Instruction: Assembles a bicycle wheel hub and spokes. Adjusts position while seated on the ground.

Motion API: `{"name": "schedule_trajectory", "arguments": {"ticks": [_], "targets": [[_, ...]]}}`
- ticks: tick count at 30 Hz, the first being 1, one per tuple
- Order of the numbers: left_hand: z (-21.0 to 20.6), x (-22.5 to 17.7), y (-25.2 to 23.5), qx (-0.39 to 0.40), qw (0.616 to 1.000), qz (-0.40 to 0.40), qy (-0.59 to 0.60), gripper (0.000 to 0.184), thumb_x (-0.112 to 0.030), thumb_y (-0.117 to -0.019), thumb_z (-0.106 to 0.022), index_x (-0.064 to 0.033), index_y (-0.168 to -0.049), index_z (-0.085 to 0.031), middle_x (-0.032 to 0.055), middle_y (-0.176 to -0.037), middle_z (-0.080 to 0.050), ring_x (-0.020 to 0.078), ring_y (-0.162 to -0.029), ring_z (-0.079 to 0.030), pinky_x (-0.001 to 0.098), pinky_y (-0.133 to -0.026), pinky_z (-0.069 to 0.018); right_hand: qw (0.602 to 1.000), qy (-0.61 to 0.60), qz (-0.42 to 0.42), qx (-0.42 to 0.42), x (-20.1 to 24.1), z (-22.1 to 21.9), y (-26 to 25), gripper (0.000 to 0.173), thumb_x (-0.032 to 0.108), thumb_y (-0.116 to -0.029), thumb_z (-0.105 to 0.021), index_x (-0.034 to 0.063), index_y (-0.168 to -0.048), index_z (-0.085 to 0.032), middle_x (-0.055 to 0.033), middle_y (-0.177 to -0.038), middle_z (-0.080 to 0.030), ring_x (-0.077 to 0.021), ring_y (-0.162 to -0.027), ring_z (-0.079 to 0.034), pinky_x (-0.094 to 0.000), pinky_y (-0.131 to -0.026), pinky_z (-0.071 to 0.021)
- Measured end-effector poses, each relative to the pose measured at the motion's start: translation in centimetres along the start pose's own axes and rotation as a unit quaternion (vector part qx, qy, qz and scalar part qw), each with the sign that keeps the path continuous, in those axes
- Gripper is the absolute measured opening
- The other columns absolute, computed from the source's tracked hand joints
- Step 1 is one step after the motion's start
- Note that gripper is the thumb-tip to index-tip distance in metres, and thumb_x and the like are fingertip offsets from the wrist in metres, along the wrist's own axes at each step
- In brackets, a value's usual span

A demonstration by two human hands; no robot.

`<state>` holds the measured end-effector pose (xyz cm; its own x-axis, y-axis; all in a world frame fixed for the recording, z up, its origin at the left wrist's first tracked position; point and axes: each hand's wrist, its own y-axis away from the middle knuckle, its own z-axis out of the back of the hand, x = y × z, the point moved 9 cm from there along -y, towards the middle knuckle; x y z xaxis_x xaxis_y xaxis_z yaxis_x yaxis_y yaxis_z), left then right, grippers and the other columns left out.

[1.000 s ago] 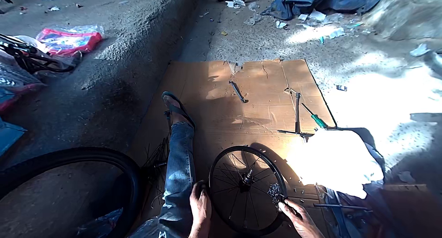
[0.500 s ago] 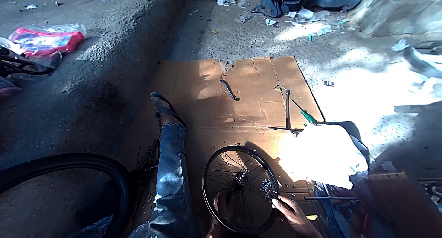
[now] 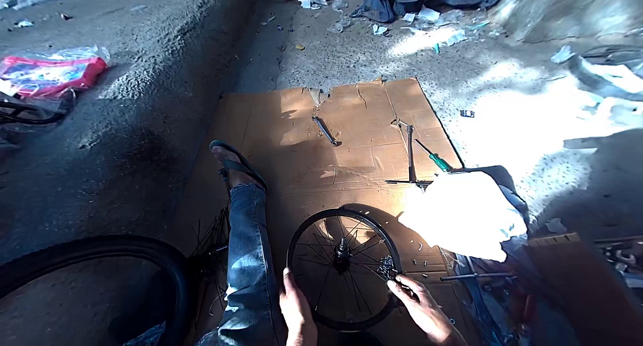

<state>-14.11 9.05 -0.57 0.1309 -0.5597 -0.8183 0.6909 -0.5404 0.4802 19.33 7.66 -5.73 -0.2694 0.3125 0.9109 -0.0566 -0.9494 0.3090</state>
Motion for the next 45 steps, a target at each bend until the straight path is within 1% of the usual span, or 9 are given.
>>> {"name": "schedule_trajectory", "arguments": {"ticks": [2, 5, 7, 9, 19, 25, 34, 40, 45], "targets": [[-0.5, -4.7, 2.1, -0.01, 0.96, -0.226, -0.166, 0.067, -0.035, -0.0982, -0.066, 0.0067, -0.147, -0.047, 0.0288, -0.15, -0.046, 0.0435, -0.138, -0.046, 0.059, -0.113, -0.0383, 1.0, 0.012, 0.013, -0.008, 0.7, 0.3, 0.0, 0.03, 0.031, -0.1005, -0.06, 0.0051, -0.106, -0.074, -0.0065, -0.103, -0.07, -0.0077, -0.096, -0.066, -0.0277, -0.088, -0.0544], [-4.2, -6.9, 5.9, 0.061, 0.856, -0.395, -0.328, 0.053, -0.037, -0.0926, -0.067, -0.0009, -0.132, -0.065, 0.0262, -0.136, -0.06, 0.0449, -0.124, -0.058, 0.0589, -0.103, -0.0484, 0.998, 0.044, 0.042, -0.018, 2.0, 0.7, -0.1, 0.025, 0.025, -0.0998, -0.061, 0.0038, -0.103, -0.074, -0.0085, -0.102, -0.071, -0.0098, -0.097, -0.066, -0.0284, -0.09, -0.0539], [-7.6, -3.9, 6.1, 0.204, 0.831, -0.281, -0.434, 0.037, -0.038, -0.0993, -0.062, -0.0108, -0.122, -0.073, 0.0107, -0.121, -0.07, 0.0267, -0.111, -0.069, 0.0481, -0.097, -0.0566, 0.997, 0.062, 0.034, -0.008, 2.1, 0.2, -0.3, 0.027, 0.028, -0.1005, -0.061, 0.0045, -0.103, -0.074, -0.0091, -0.104, -0.071, -0.0128, -0.099, -0.067, -0.0316, -0.092, -0.0541], [-9.3, -0.8, 5.1, 0.272, 0.819, -0.153, -0.481, 0.045, -0.037, -0.101, -0.062, -0.0052, -0.133, -0.064, 0.0144, -0.129, -0.067, 0.0285, -0.119, -0.066, 0.0489, -0.103, -0.0528, 0.997, 0.079, 0.027, -0.001, 2.3, -0.4, -0.5, 0.029, 0.028, -0.1009, -0.061, 0.0025, -0.107, -0.074, -0.0132, -0.109, -0.07, -0.018, -0.105, -0.066, -0.0348, -0.096, -0.0531], [-10.0, 2.2, 0.4, 0.181, 0.917, -0.089, -0.344, 0.028, -0.038, -0.1032, -0.061, -0.015, -0.105, -0.077, 0.0024, -0.088, -0.079, 0.0198, -0.074, -0.076, 0.0466, -0.071, -0.0633, 0.995, 0.098, 0.022, 0.001, 3.1, -1.0, -0.6, 0.035, 0.036, -0.1003, -0.061, 0.0049, -0.106, -0.075, -0.0148, -0.113, -0.069, -0.0219, -0.113, -0.063, -0.038, -0.1, -0.0494], [-9.9, 2.5, 2.2, 0.232, 0.969, 0.02, -0.081, 0.019, -0.016, -0.1009, -0.065, 0.0031, -0.106, -0.068, 0.0135, -0.068, -0.064, 0.021, -0.051, -0.06, 0.0374, -0.049, -0.0544, 0.998, 0.062, -0.011, -0.031, 2.6, -0.6, 0.0, 0.036, 0.04, -0.0978, -0.063, 0.0079, -0.108, -0.076, -0.012, -0.12, -0.068, -0.0167, -0.115, -0.062, -0.0342, -0.101, -0.0496], [-11.3, 3.5, 3.6, 0.245, 0.944, 0.207, 0.081, 0.029, -0.012, -0.1042, -0.06, 0.0045, -0.128, -0.056, 0.0231, -0.096, -0.073, 0.031, -0.073, -0.074, 0.0421, -0.063, -0.0631, 0.988, 0.096, 0.022, -0.122, 5.2, -1.7, 1.9, 0.026, 0.034, -0.0972, -0.063, 0.0118, -0.103, -0.076, -0.0077, -0.117, -0.071, -0.0149, -0.108, -0.067, -0.0365, -0.094, -0.0554], [-13.3, 3.6, 4.6, 0.306, 0.911, 0.231, 0.15, 0.034, -0.019, -0.1055, -0.058, 0.0073, -0.127, -0.056, 0.0239, -0.1, -0.071, 0.0325, -0.085, -0.074, 0.0437, -0.078, -0.0637, 0.991, 0.115, 0.0, -0.075, 5.2, -2.4, 2.5, 0.034, 0.042, -0.0963, -0.062, 0.0135, -0.104, -0.077, -0.0194, -0.145, -0.056, -0.0285, -0.136, -0.054, -0.0452, -0.107, -0.0481], [-13.0, 3.0, 4.9, 0.313, 0.907, 0.234, 0.159, 0.02, -0.008, -0.1054, -0.054, 0.0083, -0.116, -0.056, 0.0218, -0.087, -0.071, 0.0285, -0.07, -0.073, 0.0402, -0.065, -0.0636, 0.996, -0.023, 0.031, -0.087, 4.9, -1.2, 2.8, 0.056, 0.037, -0.0935, -0.074, 0.011, -0.14, -0.059, -0.0098, -0.147, -0.055, -0.0156, -0.122, -0.064, -0.0341, -0.095, -0.0606]]}}
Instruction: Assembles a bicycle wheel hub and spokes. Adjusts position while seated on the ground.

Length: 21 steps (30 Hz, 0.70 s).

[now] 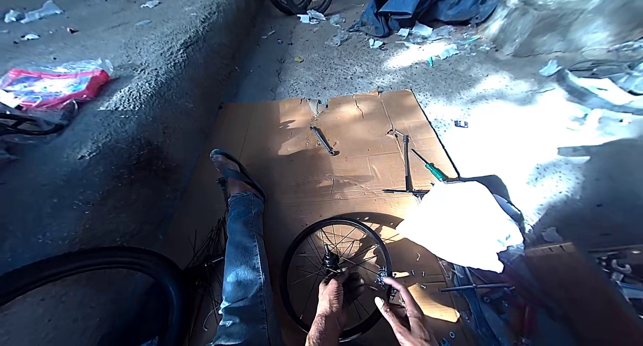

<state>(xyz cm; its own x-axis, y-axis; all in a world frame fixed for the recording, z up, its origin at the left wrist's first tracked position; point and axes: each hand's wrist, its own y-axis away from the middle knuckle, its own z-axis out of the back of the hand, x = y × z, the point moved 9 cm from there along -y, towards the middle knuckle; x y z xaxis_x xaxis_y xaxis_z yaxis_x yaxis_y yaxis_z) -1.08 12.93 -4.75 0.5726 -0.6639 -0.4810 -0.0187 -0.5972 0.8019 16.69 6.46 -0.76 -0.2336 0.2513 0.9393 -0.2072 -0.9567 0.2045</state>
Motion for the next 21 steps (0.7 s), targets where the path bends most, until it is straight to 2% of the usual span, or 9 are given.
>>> {"name": "schedule_trajectory", "arguments": {"ticks": [1, 3, 5, 7, 13, 16, 18, 19, 21], "targets": [[0.2, 0.0, -0.1, 0.023, 1.0, 0.007, 0.001, 0.022, -0.011, -0.1073, -0.05, 0.0077, -0.116, -0.057, 0.0212, -0.087, -0.071, 0.027, -0.069, -0.072, 0.0385, -0.064, -0.0627, 1.0, -0.02, -0.006, -0.01, -0.2, 0.2, 0.2, 0.074, 0.035, -0.0925, -0.076, 0.006, -0.152, -0.042, -0.0133, -0.154, -0.047, -0.0167, -0.131, -0.058, -0.0343, -0.101, -0.0573], [0.9, 0.2, -0.3, 0.079, 0.996, 0.033, 0.004, 0.027, -0.015, -0.1094, -0.046, 0.0057, -0.12, -0.058, 0.0195, -0.093, -0.071, 0.0245, -0.073, -0.071, 0.0351, -0.065, -0.0616, 0.996, -0.059, -0.06, -0.003, -1.2, -0.4, 0.8, 0.099, 0.034, -0.0911, -0.077, 0.0003, -0.162, -0.017, -0.0227, -0.163, -0.03, -0.0244, -0.144, -0.044, -0.0375, -0.115, -0.0444], [2.1, 0.5, -0.3, 0.098, 0.993, 0.06, -0.009, 0.029, -0.017, -0.1091, -0.047, 0.0044, -0.121, -0.061, 0.0179, -0.098, -0.071, 0.0224, -0.077, -0.071, 0.0322, -0.066, -0.0603, 0.99, -0.073, -0.116, 0.019, -2.0, -1.6, 1.7, 0.102, 0.036, -0.0927, -0.074, 0.0006, -0.163, -0.01, -0.0256, -0.164, -0.026, -0.027, -0.146, -0.042, -0.0384, -0.117, -0.0407], [3.1, 0.7, -0.2, 0.116, 0.989, 0.074, -0.045, 0.029, -0.018, -0.1081, -0.05, 0.0037, -0.123, -0.062, 0.0174, -0.1, -0.071, 0.0216, -0.078, -0.07, 0.0323, -0.068, -0.0603, 0.99, -0.082, -0.112, 0.028, -2.3, -1.9, 1.6, 0.098, 0.037, -0.0943, -0.071, 0.0032, -0.164, -0.011, -0.0225, -0.168, -0.02, -0.0251, -0.148, -0.039, -0.0386, -0.118, -0.0395], [3.9, 2.3, 1.3, 0.201, 0.977, 0.059, -0.047, 0.025, -0.015, -0.1091, -0.046, 0.001, -0.119, -0.062, 0.0114, -0.089, -0.069, 0.0171, -0.069, -0.067, 0.0301, -0.064, -0.059, 0.991, -0.111, -0.079, 0.015, -1.7, -1.1, -2.1, 0.07, 0.035, -0.0984, -0.06, 0.0106, -0.16, -0.036, -0.0078, -0.161, -0.042, -0.0114, -0.14, -0.049, -0.0322, -0.115, -0.0429], [4.3, 3.6, 1.6, 0.188, 0.978, 0.037, -0.084, 0.03, -0.019, -0.1106, -0.043, -0.0004, -0.121, -0.064, 0.0098, -0.09, -0.071, 0.0086, -0.055, -0.058, 0.0213, -0.05, -0.0506, 0.995, -0.089, -0.047, 0.027, -0.8, -1.7, -3.0, 0.067, 0.037, -0.1005, -0.058, 0.011, -0.159, -0.038, -0.0069, -0.161, -0.042, -0.0108, -0.143, -0.046, -0.0313, -0.117, -0.04], [4.0, 4.7, 2.0, 0.173, 0.976, 0.028, -0.13, 0.039, -0.025, -0.1124, -0.038, 0.0009, -0.117, -0.067, 0.0099, -0.089, -0.072, 0.0068, -0.052, -0.054, 0.0198, -0.047, -0.0453, 0.996, -0.083, -0.021, 0.04, 0.4, -1.8, -2.9, 0.066, 0.039, -0.1022, -0.057, 0.0104, -0.159, -0.038, -0.0066, -0.159, -0.045, -0.0103, -0.14, -0.049, -0.0303, -0.115, -0.0424], [3.8, 5.1, 2.2, 0.17, 0.975, 0.015, -0.144, 0.041, -0.024, -0.1127, -0.037, 0.0021, -0.115, -0.068, 0.0106, -0.089, -0.072, 0.0082, -0.055, -0.056, 0.0214, -0.051, -0.0478, 0.995, -0.089, -0.015, 0.044, 0.7, -1.6, -2.7, 0.065, 0.04, -0.1031, -0.056, 0.0104, -0.158, -0.039, -0.0059, -0.154, -0.051, -0.0107, -0.134, -0.054, -0.0305, -0.112, -0.0466], [3.3, 5.7, 2.4, 0.177, 0.972, -0.006, -0.154, 0.043, -0.024, -0.1132, -0.035, 0.0048, -0.117, -0.067, 0.0137, -0.09, -0.074, 0.0147, -0.067, -0.066, 0.0285, -0.065, -0.0562, 0.994, -0.1, -0.013, 0.032, 0.5, -0.7, -2.5, 0.057, 0.041, -0.1058, -0.049, 0.0086, -0.152, -0.047, -0.0056, -0.134, -0.066, -0.0152, -0.109, -0.068, -0.0346, -0.093, -0.0588]]}}
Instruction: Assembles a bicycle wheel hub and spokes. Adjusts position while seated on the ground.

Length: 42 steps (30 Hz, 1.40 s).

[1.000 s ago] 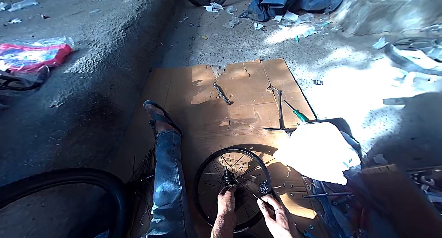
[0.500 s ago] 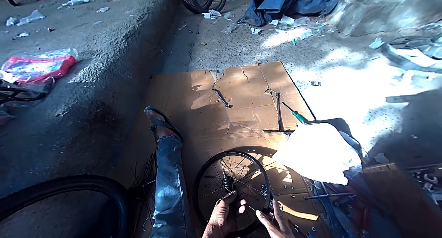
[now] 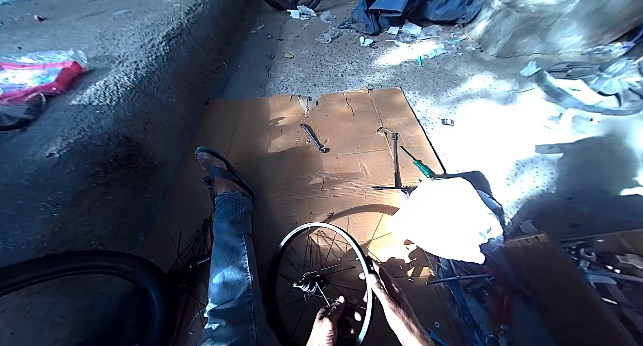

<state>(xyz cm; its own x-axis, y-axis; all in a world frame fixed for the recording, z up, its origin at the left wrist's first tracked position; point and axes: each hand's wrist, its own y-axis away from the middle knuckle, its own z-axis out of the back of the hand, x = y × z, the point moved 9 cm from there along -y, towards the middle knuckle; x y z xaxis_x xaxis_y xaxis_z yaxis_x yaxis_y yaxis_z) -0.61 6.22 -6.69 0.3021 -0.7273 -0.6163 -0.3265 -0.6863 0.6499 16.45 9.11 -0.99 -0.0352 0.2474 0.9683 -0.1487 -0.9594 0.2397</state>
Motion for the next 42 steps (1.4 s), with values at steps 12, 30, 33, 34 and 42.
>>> {"name": "schedule_trajectory", "arguments": {"ticks": [12, 30, 33, 34, 42], "targets": [[-1.3, 1.9, 0.0, -0.037, 0.993, -0.049, 0.098, 0.038, -0.02, -0.1131, -0.035, 0.0058, -0.118, -0.062, 0.0166, -0.089, -0.071, 0.0178, -0.062, -0.066, 0.0294, -0.055, -0.0564, 0.843, 0.528, -0.092, -0.041, -9.0, 7.3, -3.2, 0.031, 0.024, -0.1019, -0.056, 0.0074, -0.125, -0.069, -0.0146, -0.132, -0.065, -0.0314, -0.114, -0.068, -0.0483, -0.098, -0.0544], [-2.4, 0.8, -0.2, -0.098, 0.986, -0.05, 0.122, 0.029, -0.018, -0.1107, -0.047, 0.0069, -0.115, -0.063, 0.0221, -0.101, -0.076, 0.0313, -0.088, -0.076, 0.0432, -0.08, -0.0636, 0.779, 0.612, -0.108, 0.079, -7.4, 4.6, -4.7, 0.038, 0.016, -0.1066, -0.043, 0.0084, -0.141, -0.058, -0.0165, -0.144, -0.057, -0.0332, -0.127, -0.061, -0.0484, -0.105, -0.0501], [-2.5, 0.5, 0.0, -0.085, 0.987, -0.05, 0.126, 0.03, -0.018, -0.1111, -0.046, 0.0069, -0.116, -0.061, 0.0226, -0.102, -0.076, 0.0322, -0.089, -0.076, 0.044, -0.08, -0.0637, 0.806, 0.582, -0.09, 0.061, -8.1, 4.9, -4.3, 0.038, 0.022, -0.104, -0.05, 0.009, -0.138, -0.062, -0.016, -0.146, -0.057, -0.0316, -0.13, -0.059, -0.048, -0.107, -0.0485], [-2.5, 0.4, 0.0, -0.084, 0.987, -0.051, 0.126, 0.03, -0.019, -0.1111, -0.046, 0.0071, -0.116, -0.061, 0.0226, -0.103, -0.076, 0.032, -0.089, -0.076, 0.044, -0.08, -0.0636, 0.811, 0.575, -0.09, 0.06, -8.3, 5.0, -4.1, 0.036, 0.022, -0.104, -0.051, 0.0116, -0.136, -0.064, -0.0142, -0.146, -0.057, -0.0302, -0.132, -0.057, -0.0475, -0.109, -0.0475], [-2.5, 0.7, 0.1, -0.085, 0.987, -0.046, 0.127, 0.03, -0.019, -0.1104, -0.048, 0.0071, -0.117, -0.062, 0.0229, -0.104, -0.075, 0.0333, -0.091, -0.076, 0.0453, -0.082, -0.0636, 0.795, 0.592, -0.089, 0.097, -8.7, 4.1, -4.3, 0.033, 0.019, -0.1056, -0.046, 0.0125, -0.131, -0.065, -0.0142, -0.137, -0.062, -0.0307, -0.125, -0.062, -0.0482, -0.103, -0.0512]]}}
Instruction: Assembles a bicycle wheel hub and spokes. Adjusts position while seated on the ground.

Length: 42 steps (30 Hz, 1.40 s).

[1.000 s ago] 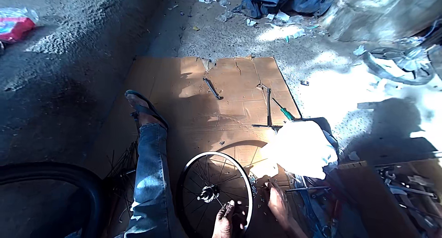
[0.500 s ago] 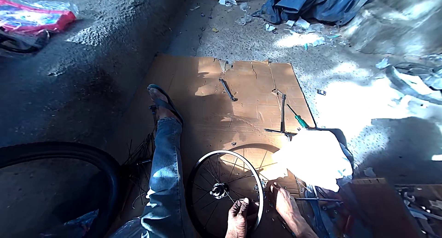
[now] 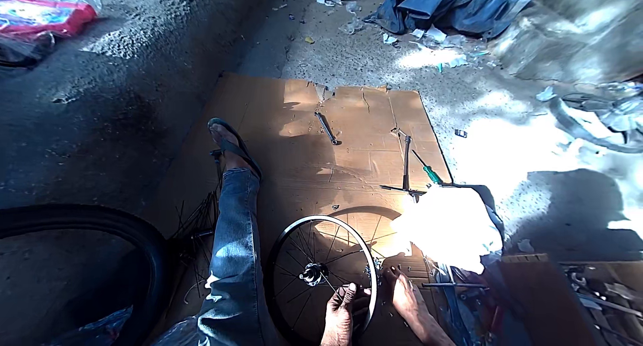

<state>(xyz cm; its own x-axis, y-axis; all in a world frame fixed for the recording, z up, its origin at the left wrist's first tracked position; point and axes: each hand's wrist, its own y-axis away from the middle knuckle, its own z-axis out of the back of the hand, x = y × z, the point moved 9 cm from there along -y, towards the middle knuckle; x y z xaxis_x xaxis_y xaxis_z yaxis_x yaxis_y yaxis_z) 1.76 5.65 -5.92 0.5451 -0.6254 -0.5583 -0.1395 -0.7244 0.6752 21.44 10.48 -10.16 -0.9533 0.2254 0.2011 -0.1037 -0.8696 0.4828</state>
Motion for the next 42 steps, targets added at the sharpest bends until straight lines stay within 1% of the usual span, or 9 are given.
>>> {"name": "schedule_trajectory", "arguments": {"ticks": [3, 5, 7, 9, 11, 14, 25, 33, 42], "targets": [[-0.1, -0.1, -0.1, 0.006, 1.0, -0.009, 0.005, 0.028, -0.017, -0.1098, -0.049, 0.0074, -0.116, -0.062, 0.0231, -0.103, -0.075, 0.0331, -0.09, -0.076, 0.045, -0.082, -0.0636, 0.993, -0.111, -0.025, -0.038, 0.2, 2.3, 1.2, 0.031, 0.025, -0.095, -0.061, 0.0076, -0.12, -0.068, -0.0128, -0.119, -0.07, -0.0283, -0.114, -0.067, -0.0493, -0.101, -0.0514], [-0.2, -0.2, -0.1, 0.012, 1.0, -0.014, 0.012, 0.028, -0.017, -0.1101, -0.048, 0.007, -0.116, -0.061, 0.0231, -0.103, -0.075, 0.0327, -0.089, -0.076, 0.0445, -0.081, -0.0638, 0.96, -0.247, 0.026, -0.127, 0.5, 4.2, 3.0, 0.024, 0.016, -0.0819, -0.071, 0.0053, -0.103, -0.071, -0.0094, -0.096, -0.072, -0.0212, -0.091, -0.07, -0.0437, -0.084, -0.0571], [-0.2, -0.1, -0.2, 0.018, 0.999, -0.02, 0.019, 0.029, -0.018, -0.1101, -0.048, 0.0065, -0.117, -0.062, 0.0227, -0.102, -0.075, 0.0323, -0.089, -0.076, 0.0438, -0.08, -0.0641, 0.893, -0.406, 0.105, -0.163, 1.1, 5.0, 5.0, 0.015, 0.01, -0.0842, -0.069, 0.0064, -0.099, -0.068, -0.0029, -0.088, -0.069, -0.0119, -0.074, -0.067, -0.0296, -0.066, -0.0589], [-0.2, 0.0, -0.4, 0.017, 0.999, -0.021, 0.022, 0.029, -0.019, -0.1099, -0.049, 0.0068, -0.116, -0.062, 0.023, -0.102, -0.075, 0.0323, -0.088, -0.076, 0.0437, -0.079, -0.0643, 0.838, -0.504, 0.149, -0.15, 2.2, 5.1, 6.4, 0.013, 0.007, -0.0932, -0.065, 0.0027, -0.105, -0.067, -0.0075, -0.091, -0.071, -0.0179, -0.068, -0.07, -0.0328, -0.059, -0.0628], [-0.2, -0.1, -0.4, 0.017, 0.999, -0.023, 0.019, 0.028, -0.017, -0.1094, -0.05, 0.0072, -0.116, -0.062, 0.0232, -0.101, -0.075, 0.0322, -0.087, -0.076, 0.0435, -0.079, -0.0644, 0.834, -0.501, 0.173, -0.154, 3.0, 4.9, 6.9, 0.015, 0.012, -0.0983, -0.061, 0.0034, -0.109, -0.067, -0.0062, -0.093, -0.07, -0.0153, -0.07, -0.068, -0.0299, -0.061, -0.0605], [-0.2, -0.3, -0.4, 0.015, 1.0, -0.021, 0.015, 0.025, -0.015, -0.1079, -0.053, 0.007, -0.115, -0.063, 0.0227, -0.102, -0.075, 0.0319, -0.088, -0.076, 0.0434, -0.08, -0.0644, 0.845, -0.471, 0.184, -0.175, 4.0, 4.7, 7.0, 0.016, 0.012, -0.099, -0.058, 0.0051, -0.112, -0.064, -0.0032, -0.1, -0.072, -0.0096, -0.085, -0.069, -0.0248, -0.073, -0.0591], [0.2, -0.3, -0.5, 0.003, 0.999, -0.026, 0.024, 0.025, -0.015, -0.1076, -0.054, 0.0074, -0.113, -0.064, 0.0234, -0.102, -0.075, 0.0331, -0.092, -0.075, 0.0465, -0.083, -0.0637, 0.829, -0.5, 0.193, -0.162, 5.1, 3.2, 8.4, 0.018, 0.008, -0.0984, -0.055, 0.0041, -0.113, -0.064, -0.0056, -0.116, -0.072, -0.015, -0.101, -0.069, -0.0281, -0.082, -0.0603], [0.5, 0.0, -0.6, -0.003, 0.999, -0.04, 0.031, 0.021, -0.01, -0.1068, -0.054, 0.009, -0.11, -0.063, 0.0238, -0.098, -0.074, 0.0315, -0.089, -0.075, 0.0455, -0.084, -0.0633, 0.834, -0.49, 0.175, -0.185, 4.9, 3.1, 8.1, 0.017, 0.008, -0.0959, -0.058, 0.004, -0.111, -0.065, -0.0062, -0.109, -0.069, -0.0115, -0.091, -0.068, -0.0248, -0.072, -0.0592], [0.7, 0.4, -0.8, -0.003, 0.999, -0.041, 0.036, 0.021, -0.01, -0.106, -0.056, 0.0087, -0.108, -0.063, 0.0242, -0.098, -0.074, 0.0317, -0.089, -0.074, 0.0456, -0.084, -0.0628, 0.827, -0.493, 0.178, -0.203, 4.6, 3.2, 8.4, 0.015, 0.01, -0.0947, -0.062, 0.005, -0.108, -0.067, -0.0061, -0.106, -0.069, -0.0123, -0.088, -0.068, -0.0244, -0.07, -0.0598]]}}
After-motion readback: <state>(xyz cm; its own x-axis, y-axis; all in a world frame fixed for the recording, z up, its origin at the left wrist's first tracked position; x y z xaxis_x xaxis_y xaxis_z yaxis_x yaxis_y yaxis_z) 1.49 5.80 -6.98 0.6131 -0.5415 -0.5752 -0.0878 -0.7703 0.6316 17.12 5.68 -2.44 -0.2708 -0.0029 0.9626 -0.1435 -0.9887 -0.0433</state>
